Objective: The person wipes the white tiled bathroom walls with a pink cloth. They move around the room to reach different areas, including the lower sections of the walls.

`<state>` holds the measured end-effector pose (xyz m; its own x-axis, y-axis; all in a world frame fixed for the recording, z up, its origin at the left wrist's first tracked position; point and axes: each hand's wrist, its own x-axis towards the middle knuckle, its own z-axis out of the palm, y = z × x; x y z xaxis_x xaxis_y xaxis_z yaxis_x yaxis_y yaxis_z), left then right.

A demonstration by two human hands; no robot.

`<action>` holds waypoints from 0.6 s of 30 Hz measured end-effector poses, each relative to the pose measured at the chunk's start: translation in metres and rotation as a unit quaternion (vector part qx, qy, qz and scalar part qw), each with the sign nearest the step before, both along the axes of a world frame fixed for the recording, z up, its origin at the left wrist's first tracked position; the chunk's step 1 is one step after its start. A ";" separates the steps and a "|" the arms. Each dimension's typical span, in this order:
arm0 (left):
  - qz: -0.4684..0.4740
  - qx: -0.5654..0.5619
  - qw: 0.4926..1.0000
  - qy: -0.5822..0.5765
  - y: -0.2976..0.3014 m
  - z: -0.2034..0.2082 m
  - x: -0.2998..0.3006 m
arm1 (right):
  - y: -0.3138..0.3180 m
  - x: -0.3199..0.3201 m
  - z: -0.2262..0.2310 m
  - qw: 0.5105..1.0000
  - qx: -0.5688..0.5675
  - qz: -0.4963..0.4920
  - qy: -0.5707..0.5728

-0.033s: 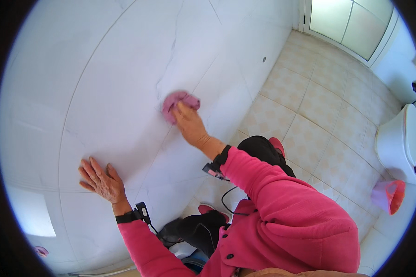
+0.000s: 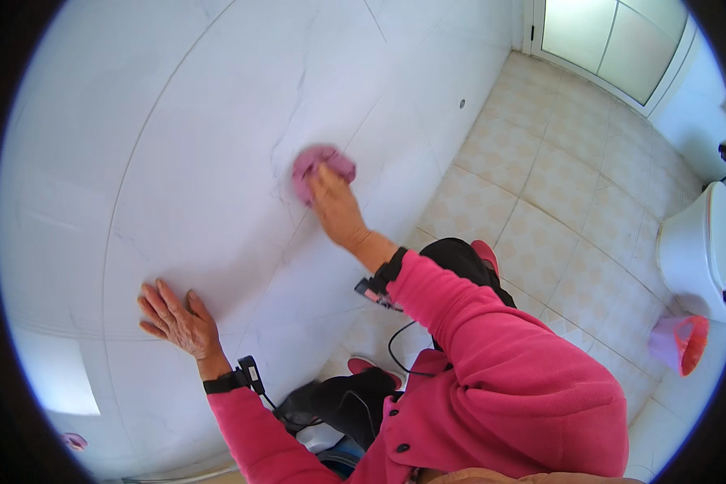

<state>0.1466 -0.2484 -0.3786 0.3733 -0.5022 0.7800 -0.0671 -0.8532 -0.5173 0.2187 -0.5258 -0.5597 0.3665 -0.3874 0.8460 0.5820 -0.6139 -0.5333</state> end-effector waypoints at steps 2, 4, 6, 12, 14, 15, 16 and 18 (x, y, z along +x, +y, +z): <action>-0.010 0.008 1.000 -0.004 0.000 0.001 0.000 | -0.035 0.025 0.007 0.998 0.047 -0.024 0.018; -0.013 0.015 1.000 -0.009 0.000 0.002 0.001 | -0.074 0.049 0.012 0.996 0.081 -0.026 0.033; -0.013 0.014 1.000 -0.015 -0.001 0.002 0.000 | -0.115 0.077 0.016 0.993 0.097 -0.068 0.027; -0.017 0.012 0.999 -0.029 -0.004 0.004 -0.001 | -0.192 0.131 -0.028 0.922 0.357 -0.098 0.110; -0.022 0.006 0.999 -0.034 -0.004 0.005 -0.003 | -0.185 0.130 -0.058 0.885 0.430 -0.079 0.161; -0.028 0.004 0.999 -0.035 -0.004 0.005 -0.001 | -0.177 0.128 -0.074 0.888 0.423 -0.075 0.165; -0.031 0.002 0.999 -0.032 -0.003 0.004 -0.001 | -0.162 0.119 -0.093 0.877 0.438 -0.061 0.185; -0.045 -0.001 0.998 -0.037 -0.002 0.004 0.000 | -0.127 0.100 -0.123 0.863 0.441 -0.042 0.244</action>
